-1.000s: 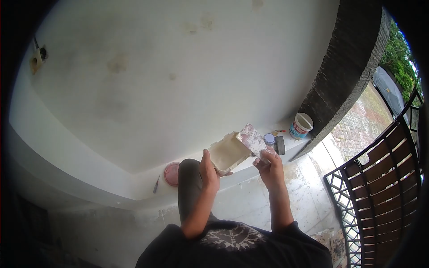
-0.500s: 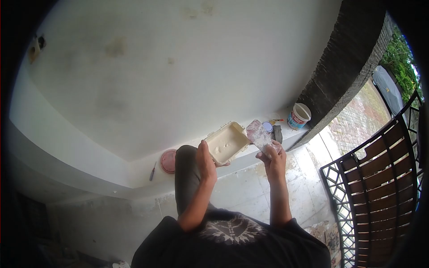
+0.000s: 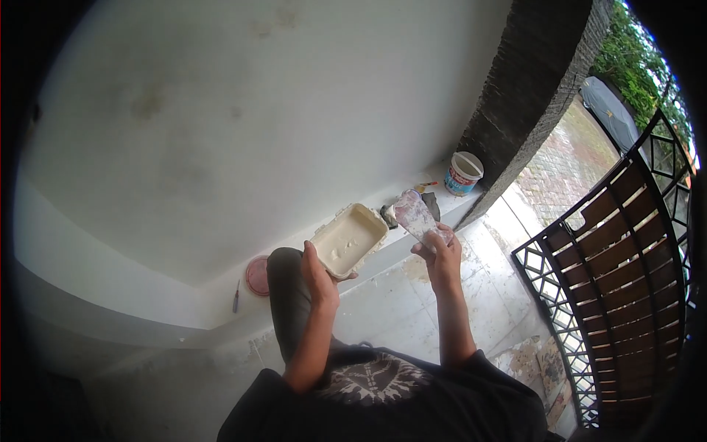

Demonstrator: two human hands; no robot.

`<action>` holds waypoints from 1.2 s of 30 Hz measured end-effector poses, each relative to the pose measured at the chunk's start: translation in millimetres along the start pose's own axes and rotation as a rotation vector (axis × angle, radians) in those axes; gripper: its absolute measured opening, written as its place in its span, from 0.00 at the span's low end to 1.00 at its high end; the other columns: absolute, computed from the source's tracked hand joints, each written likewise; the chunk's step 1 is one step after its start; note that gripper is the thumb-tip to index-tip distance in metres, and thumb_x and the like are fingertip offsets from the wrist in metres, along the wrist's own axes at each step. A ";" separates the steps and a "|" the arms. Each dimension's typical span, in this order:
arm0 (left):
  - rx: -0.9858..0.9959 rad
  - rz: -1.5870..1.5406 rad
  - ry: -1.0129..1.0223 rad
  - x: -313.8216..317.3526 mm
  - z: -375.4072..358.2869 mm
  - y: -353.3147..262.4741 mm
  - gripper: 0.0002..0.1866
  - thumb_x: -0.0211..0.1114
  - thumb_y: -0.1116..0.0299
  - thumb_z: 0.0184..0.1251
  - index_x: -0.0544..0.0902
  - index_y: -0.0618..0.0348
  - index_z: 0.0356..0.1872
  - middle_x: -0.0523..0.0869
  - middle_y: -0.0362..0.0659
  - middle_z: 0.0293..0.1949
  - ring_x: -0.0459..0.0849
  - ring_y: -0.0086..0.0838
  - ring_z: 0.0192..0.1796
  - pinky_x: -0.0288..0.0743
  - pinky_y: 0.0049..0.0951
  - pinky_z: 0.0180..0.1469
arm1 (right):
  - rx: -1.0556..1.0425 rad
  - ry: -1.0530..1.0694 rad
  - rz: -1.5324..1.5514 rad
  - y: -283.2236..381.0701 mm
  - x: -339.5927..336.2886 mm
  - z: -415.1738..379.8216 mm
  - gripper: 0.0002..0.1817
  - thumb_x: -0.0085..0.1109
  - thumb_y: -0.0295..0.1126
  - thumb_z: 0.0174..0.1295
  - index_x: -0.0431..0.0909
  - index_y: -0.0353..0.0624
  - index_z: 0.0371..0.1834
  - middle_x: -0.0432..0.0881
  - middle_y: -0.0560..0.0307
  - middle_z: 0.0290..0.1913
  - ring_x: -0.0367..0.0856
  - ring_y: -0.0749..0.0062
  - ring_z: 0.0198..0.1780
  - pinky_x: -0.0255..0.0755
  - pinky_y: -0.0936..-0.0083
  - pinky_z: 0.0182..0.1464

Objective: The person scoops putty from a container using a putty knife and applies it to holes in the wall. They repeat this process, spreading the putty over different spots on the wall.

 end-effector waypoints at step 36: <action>0.244 0.020 -0.344 -80.3 -31.7 -129.9 0.40 0.47 0.33 0.68 0.63 0.55 0.68 0.73 0.47 0.62 0.77 0.39 0.59 0.78 0.45 0.42 | -0.104 -0.051 0.527 81.5 -23.7 87.6 0.14 0.50 0.29 0.69 0.70 0.39 0.55 0.80 0.55 0.46 0.78 0.69 0.38 0.76 0.70 0.45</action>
Point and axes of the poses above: each hand's wrist, its own z-axis towards the middle knuckle, its own x-axis out of the palm, y = z × x, the point moved 3 cm from there along z, towards the middle knuckle
